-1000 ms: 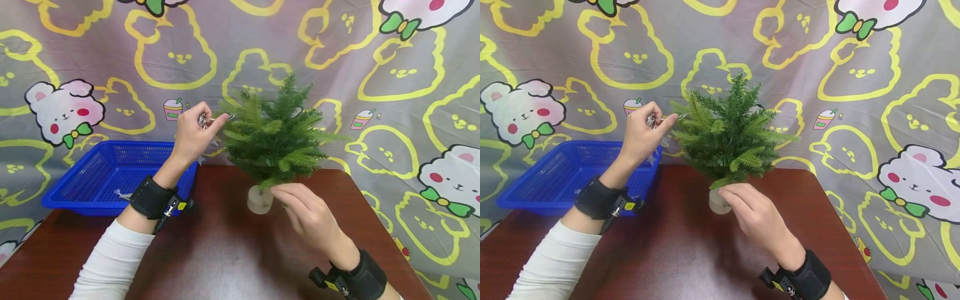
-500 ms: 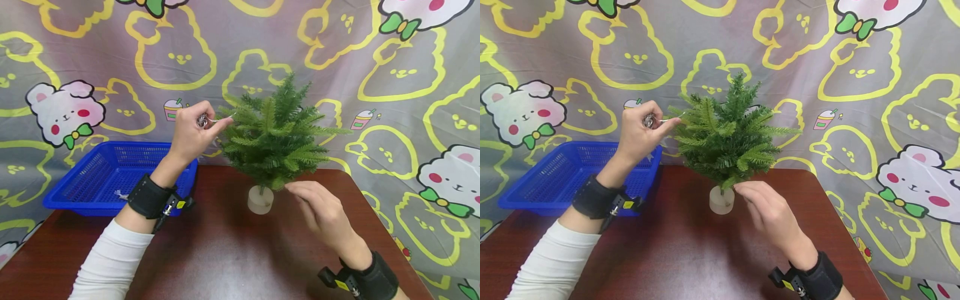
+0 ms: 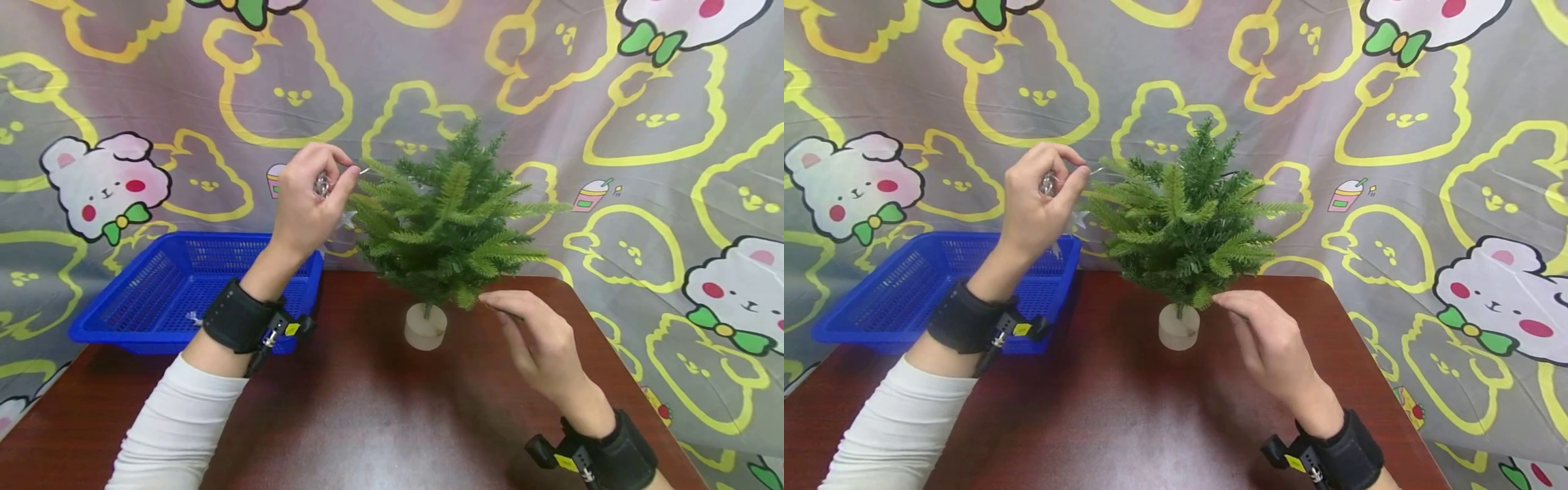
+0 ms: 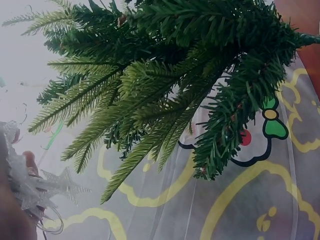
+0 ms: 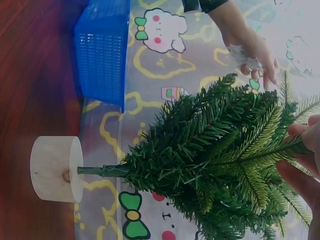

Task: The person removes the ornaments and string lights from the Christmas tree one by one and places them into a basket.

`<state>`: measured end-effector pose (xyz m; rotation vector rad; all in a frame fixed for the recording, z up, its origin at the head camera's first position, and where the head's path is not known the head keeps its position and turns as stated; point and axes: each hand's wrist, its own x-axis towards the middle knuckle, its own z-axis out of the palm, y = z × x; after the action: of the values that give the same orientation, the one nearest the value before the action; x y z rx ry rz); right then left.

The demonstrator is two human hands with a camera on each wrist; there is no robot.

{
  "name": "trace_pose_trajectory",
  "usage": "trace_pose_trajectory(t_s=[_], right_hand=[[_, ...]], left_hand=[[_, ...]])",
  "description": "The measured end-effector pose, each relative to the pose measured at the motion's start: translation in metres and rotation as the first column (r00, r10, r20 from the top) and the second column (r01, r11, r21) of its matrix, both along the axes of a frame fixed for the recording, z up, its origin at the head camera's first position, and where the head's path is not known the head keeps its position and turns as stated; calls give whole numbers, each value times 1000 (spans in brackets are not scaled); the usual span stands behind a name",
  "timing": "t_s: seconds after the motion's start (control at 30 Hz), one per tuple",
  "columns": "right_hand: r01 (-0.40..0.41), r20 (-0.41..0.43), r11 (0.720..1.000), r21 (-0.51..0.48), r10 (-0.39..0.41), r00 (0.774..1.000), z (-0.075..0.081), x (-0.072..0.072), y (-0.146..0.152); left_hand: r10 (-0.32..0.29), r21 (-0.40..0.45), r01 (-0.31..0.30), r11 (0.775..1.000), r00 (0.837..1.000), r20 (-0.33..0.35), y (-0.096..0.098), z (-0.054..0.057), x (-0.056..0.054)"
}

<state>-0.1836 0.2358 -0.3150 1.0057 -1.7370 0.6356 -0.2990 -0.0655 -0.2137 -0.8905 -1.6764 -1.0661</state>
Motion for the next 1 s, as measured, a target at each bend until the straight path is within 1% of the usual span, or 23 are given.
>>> trace_pose_trajectory(t_s=[0.2, 0.3, 0.37, 0.43, 0.53, 0.67, 0.8, 0.9, 1.0], right_hand=[[3, 11, 1000, -18, -3, 1000, 1, -1, 3], [5, 19, 1000, -20, -4, 1000, 1, -2, 4], [5, 23, 1000, -18, -5, 1000, 1, -2, 5], [3, 27, 1000, -17, -3, 1000, 1, -2, 6], [8, 33, 1000, -13, -8, 999, 1, -2, 6], [15, 43, 1000, -9, -15, 999, 0, -2, 7], [18, 51, 1000, -10, -17, 999, 0, -3, 8], [15, 48, 1000, -15, -14, 999, -1, -3, 9], [7, 40, 1000, -23, -6, 999, -1, -4, 9]], left_hand=[[-16, 36, 13, 999, 997, 74, 1, 3, 0], [-28, 56, 20, 998, 989, 143, 1, 5, 0], [-23, 56, 11, 998, 979, 204, 1, 6, 0], [-24, 50, 11, 999, 963, 268, 0, 7, 0], [30, -8, -28, 1000, 939, 344, -1, 9, -1], [122, -105, -89, 991, 918, 378, -2, 11, -1], [161, -157, -107, 982, 906, 392, -2, 12, -2], [180, -175, -120, 977, 906, 384, -1, 13, -4], [190, -171, -136, 976, 914, 358, 1, 14, -5]])
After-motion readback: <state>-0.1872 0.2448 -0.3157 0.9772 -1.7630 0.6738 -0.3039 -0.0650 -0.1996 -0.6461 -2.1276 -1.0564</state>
